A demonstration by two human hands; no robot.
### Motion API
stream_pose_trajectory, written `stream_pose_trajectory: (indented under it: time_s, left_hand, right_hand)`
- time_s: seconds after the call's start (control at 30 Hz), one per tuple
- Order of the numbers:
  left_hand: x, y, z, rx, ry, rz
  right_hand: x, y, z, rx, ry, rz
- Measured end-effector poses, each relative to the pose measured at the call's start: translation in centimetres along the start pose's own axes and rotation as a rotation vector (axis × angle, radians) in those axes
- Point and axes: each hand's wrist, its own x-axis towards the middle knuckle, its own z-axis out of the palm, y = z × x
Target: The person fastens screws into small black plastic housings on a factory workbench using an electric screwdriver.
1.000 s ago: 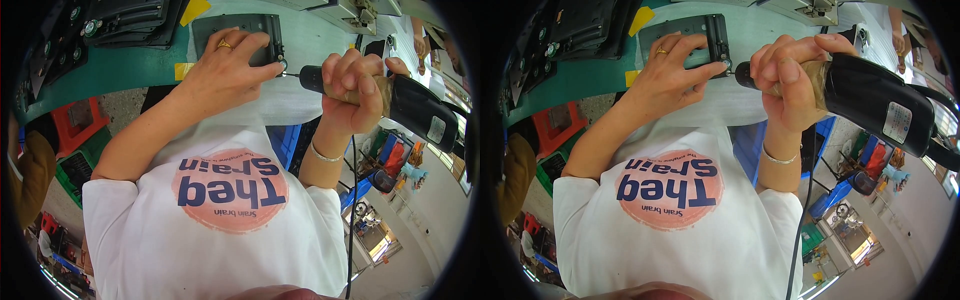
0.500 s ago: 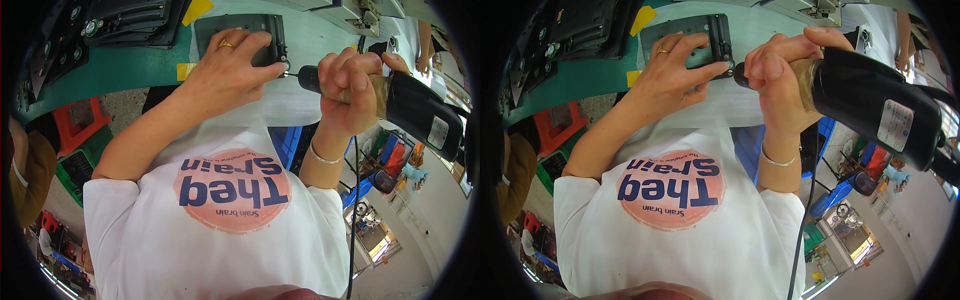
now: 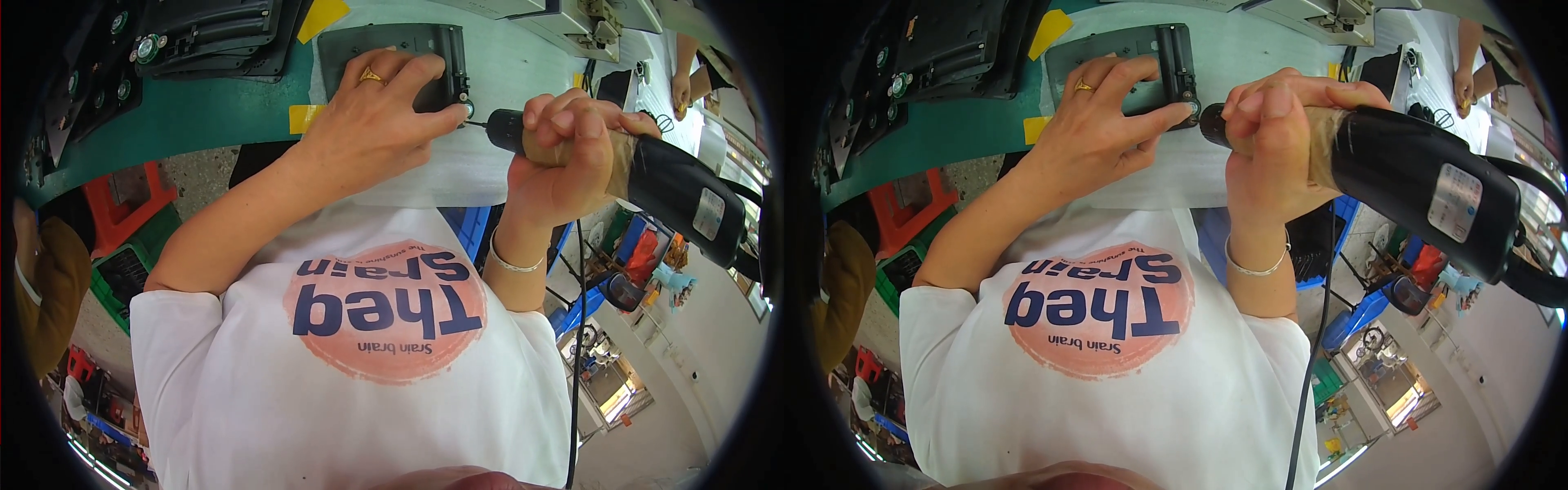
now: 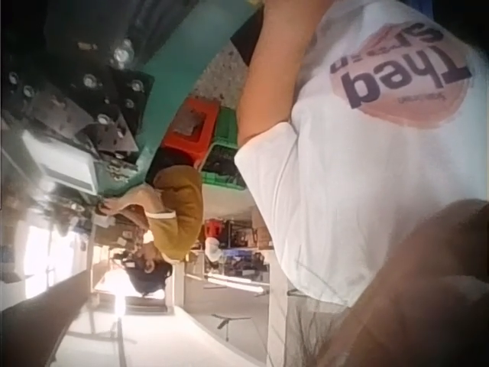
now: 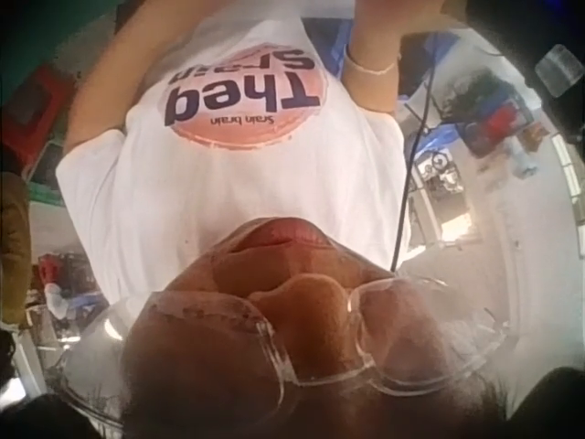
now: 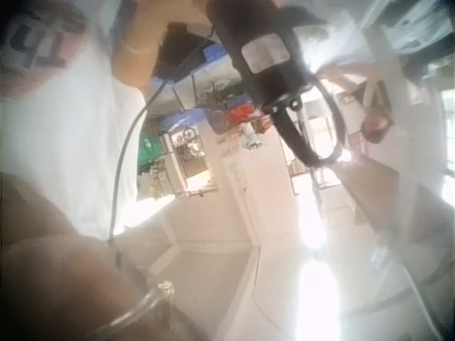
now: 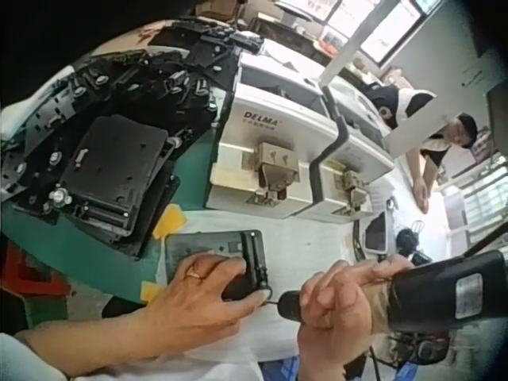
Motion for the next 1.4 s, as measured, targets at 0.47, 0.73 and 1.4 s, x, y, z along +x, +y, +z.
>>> stream_pose_trajectory:
  time_s: [0.47,0.73,1.4]
  left_hand:
    - [-0.3,0.4,-1.1,0.004,-0.051,0.044]
    - [-0.1,0.1,-1.3,0.027,-0.091,0.052]
    - [0.0,0.2,-1.5,0.019,-0.105,0.032]
  right_hand:
    - [8.8,-2.4,-5.1,-0.032,0.139,-0.298]
    - [13.6,-0.5,-7.7,0.038,0.087,-0.348]
    - [14.2,0.8,-7.4,0.039,0.060,-0.395]
